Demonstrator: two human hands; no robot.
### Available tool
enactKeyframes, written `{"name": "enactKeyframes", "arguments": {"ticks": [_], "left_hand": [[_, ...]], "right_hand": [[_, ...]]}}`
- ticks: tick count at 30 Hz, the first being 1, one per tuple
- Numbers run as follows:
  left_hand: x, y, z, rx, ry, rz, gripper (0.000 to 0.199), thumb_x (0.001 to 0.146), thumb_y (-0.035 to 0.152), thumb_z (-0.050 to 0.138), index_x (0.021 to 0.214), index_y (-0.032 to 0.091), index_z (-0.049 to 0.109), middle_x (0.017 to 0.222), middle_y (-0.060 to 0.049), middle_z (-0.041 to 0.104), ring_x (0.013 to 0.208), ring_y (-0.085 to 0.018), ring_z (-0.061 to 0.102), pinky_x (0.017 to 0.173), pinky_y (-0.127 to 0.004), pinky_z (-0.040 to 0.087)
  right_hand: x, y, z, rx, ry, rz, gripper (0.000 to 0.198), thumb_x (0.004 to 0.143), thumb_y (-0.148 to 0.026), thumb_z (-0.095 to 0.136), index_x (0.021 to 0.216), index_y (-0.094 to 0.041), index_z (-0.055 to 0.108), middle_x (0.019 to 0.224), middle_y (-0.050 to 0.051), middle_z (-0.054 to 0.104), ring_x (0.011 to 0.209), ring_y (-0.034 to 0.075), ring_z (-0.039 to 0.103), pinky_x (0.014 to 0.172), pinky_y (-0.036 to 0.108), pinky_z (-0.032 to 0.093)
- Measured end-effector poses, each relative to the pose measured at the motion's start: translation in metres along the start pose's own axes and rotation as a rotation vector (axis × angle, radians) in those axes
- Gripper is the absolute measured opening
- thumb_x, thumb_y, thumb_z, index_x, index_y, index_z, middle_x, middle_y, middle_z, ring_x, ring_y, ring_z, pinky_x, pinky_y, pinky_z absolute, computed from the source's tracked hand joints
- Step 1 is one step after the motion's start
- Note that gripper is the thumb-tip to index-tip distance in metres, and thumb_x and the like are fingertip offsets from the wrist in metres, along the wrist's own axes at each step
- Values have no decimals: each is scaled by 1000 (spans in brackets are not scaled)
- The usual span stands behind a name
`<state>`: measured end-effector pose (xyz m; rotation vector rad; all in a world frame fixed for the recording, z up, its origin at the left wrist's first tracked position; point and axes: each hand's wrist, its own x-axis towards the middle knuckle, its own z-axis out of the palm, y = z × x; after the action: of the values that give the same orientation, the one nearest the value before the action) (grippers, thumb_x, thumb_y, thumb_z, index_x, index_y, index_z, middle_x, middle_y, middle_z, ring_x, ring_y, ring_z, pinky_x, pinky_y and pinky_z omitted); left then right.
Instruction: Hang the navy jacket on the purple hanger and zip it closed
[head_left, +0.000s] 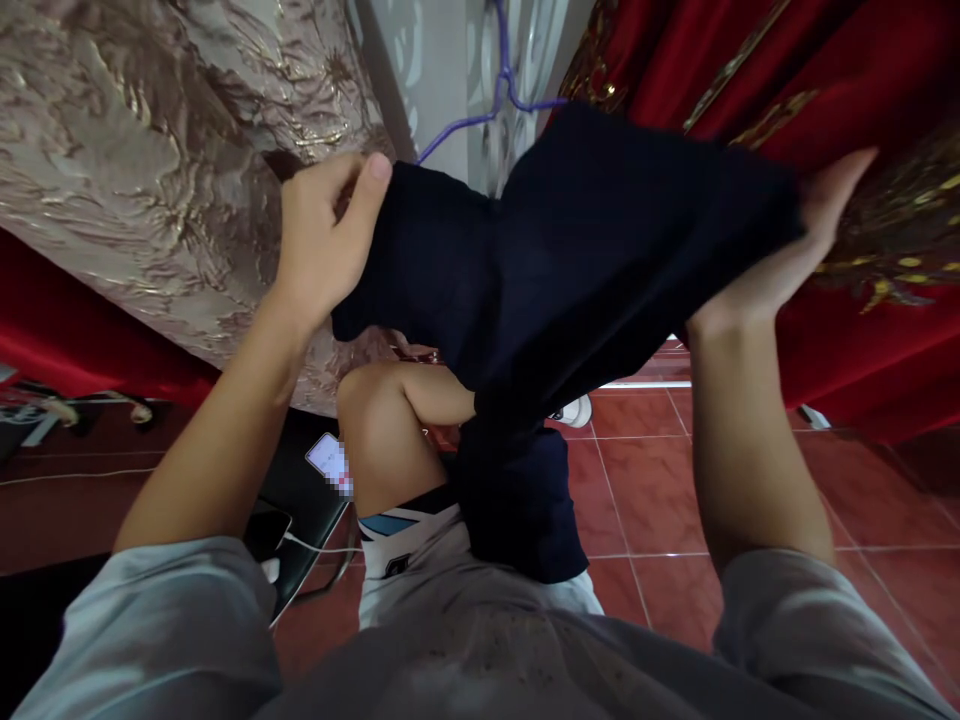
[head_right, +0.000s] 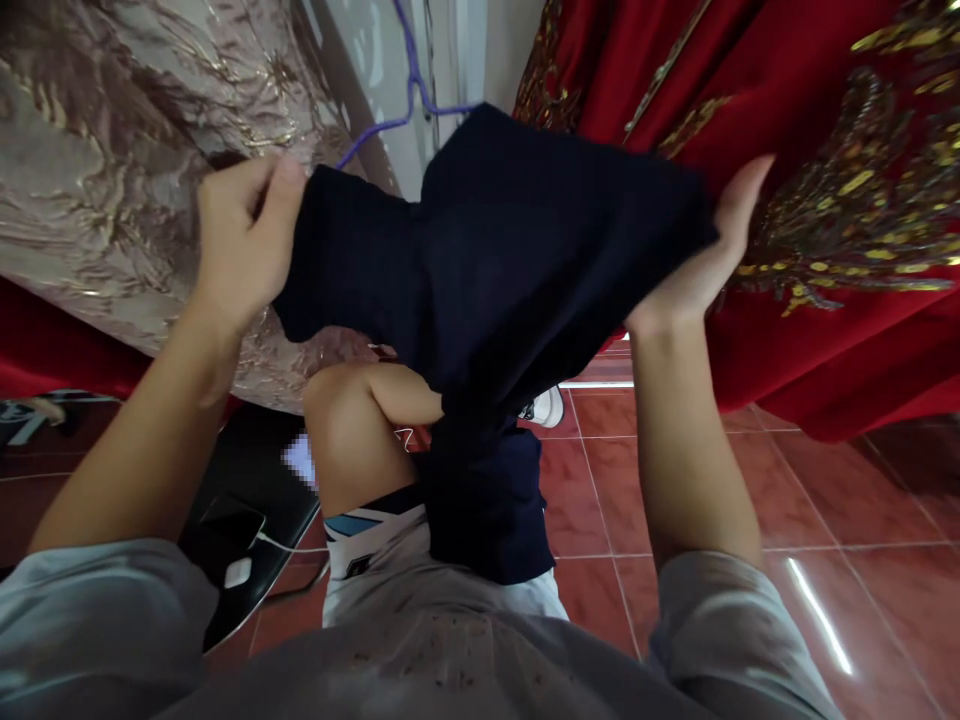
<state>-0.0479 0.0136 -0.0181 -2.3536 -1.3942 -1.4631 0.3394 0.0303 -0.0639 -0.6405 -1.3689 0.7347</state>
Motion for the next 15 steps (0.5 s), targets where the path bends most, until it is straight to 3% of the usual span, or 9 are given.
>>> {"name": "enactKeyframes", "arguments": {"ticks": [2, 4, 6, 8, 10, 12, 13, 15], "left_hand": [[4, 4, 4, 3, -5, -1, 59, 109, 53, 47, 62, 18, 37, 63, 5, 26, 61, -9, 25, 59, -27, 23], [9, 1, 11, 27, -20, -38, 54, 106, 44, 60, 63, 17, 41, 62, 6, 28, 59, -8, 27, 58, -27, 23], [12, -8, 16, 59, -12, -76, 44, 98, 30, 73, 65, 17, 47, 59, 7, 30, 57, -9, 29, 58, -26, 27], [12, -19, 18, 51, 15, -81, 35, 95, 25, 75, 69, 18, 53, 59, 7, 37, 59, -10, 36, 64, -25, 37], [9, -27, 17, -29, 23, -54, 25, 98, 30, 68, 77, 18, 61, 67, 4, 52, 69, -13, 51, 76, -28, 47], [3, -26, 13, -185, -20, 1, 30, 102, 41, 62, 83, 18, 66, 79, -1, 64, 81, -17, 61, 87, -34, 52], [1, -21, 11, -276, -47, 39, 37, 101, 48, 61, 80, 18, 67, 83, -3, 67, 86, -18, 65, 91, -37, 54], [-5, -5, 8, -433, -109, 143, 51, 99, 59, 62, 68, 19, 63, 88, -6, 70, 95, -20, 68, 104, -43, 53]], "right_hand": [[18, -18, 7, 56, -52, -85, 76, 92, -80, 34, 105, -22, 80, 140, 0, 66, 153, 37, 40, 99, 53, 49], [28, -35, 20, -31, -57, -40, 80, 93, -78, 26, 106, -21, 80, 144, -5, 64, 153, 38, 37, 94, 53, 47], [27, -45, 31, -198, -60, 22, 90, 95, -76, 11, 104, -19, 80, 140, -5, 66, 147, 39, 44, 88, 54, 46], [17, -47, 37, -337, -122, 33, 102, 94, -76, -2, 101, -16, 79, 131, 0, 71, 137, 34, 56, 82, 53, 46], [3, -40, 36, -326, -378, 79, 115, 88, -84, -11, 96, -13, 79, 113, 8, 77, 122, 29, 68, 79, 48, 49], [-11, -28, 33, -217, -664, 185, 113, 86, -91, -1, 99, -12, 79, 98, 12, 78, 107, 26, 75, 82, 46, 55], [-17, -20, 33, -197, -729, 220, 103, 89, -92, 15, 106, -13, 79, 96, 13, 79, 103, 26, 76, 86, 46, 57], [-30, -5, 40, -316, -671, 173, 77, 90, -80, 51, 128, -15, 72, 111, 15, 77, 110, 29, 74, 99, 50, 57]]}}
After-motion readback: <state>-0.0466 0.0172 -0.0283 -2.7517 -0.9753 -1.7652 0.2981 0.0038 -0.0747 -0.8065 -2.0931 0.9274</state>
